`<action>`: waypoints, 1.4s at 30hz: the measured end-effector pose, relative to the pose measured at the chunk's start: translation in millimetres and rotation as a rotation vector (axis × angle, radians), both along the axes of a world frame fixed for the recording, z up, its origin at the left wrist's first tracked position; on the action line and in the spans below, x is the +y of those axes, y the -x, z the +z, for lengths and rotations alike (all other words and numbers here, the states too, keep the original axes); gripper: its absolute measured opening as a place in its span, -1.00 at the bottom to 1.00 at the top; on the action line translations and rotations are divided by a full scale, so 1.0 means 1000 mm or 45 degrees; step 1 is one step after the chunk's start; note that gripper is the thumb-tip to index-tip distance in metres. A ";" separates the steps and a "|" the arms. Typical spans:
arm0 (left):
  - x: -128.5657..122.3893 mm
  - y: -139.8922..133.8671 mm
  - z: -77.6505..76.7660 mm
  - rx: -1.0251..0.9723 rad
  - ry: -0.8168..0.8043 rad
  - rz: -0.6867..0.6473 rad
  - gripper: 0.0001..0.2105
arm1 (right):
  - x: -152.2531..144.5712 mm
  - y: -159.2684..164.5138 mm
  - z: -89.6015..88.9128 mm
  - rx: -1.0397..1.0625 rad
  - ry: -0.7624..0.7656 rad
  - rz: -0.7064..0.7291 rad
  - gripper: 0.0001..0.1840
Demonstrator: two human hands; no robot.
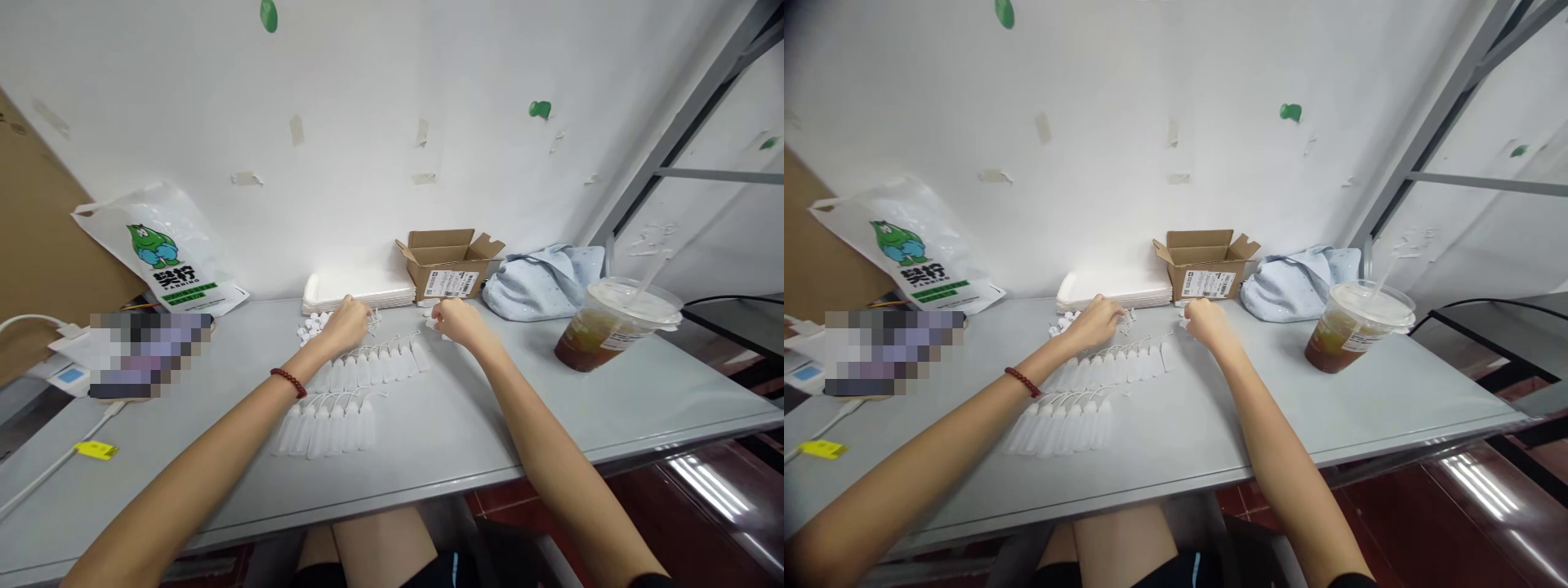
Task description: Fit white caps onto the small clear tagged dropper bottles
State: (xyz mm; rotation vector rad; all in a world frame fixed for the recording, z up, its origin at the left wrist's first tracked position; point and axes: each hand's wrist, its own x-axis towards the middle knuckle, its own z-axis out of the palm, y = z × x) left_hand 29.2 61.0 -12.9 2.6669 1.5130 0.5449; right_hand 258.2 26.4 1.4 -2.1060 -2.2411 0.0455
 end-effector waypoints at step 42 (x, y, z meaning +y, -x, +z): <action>-0.078 0.020 0.017 -1.469 0.672 0.037 -0.77 | -0.041 0.073 -0.016 0.964 -0.491 0.752 -0.79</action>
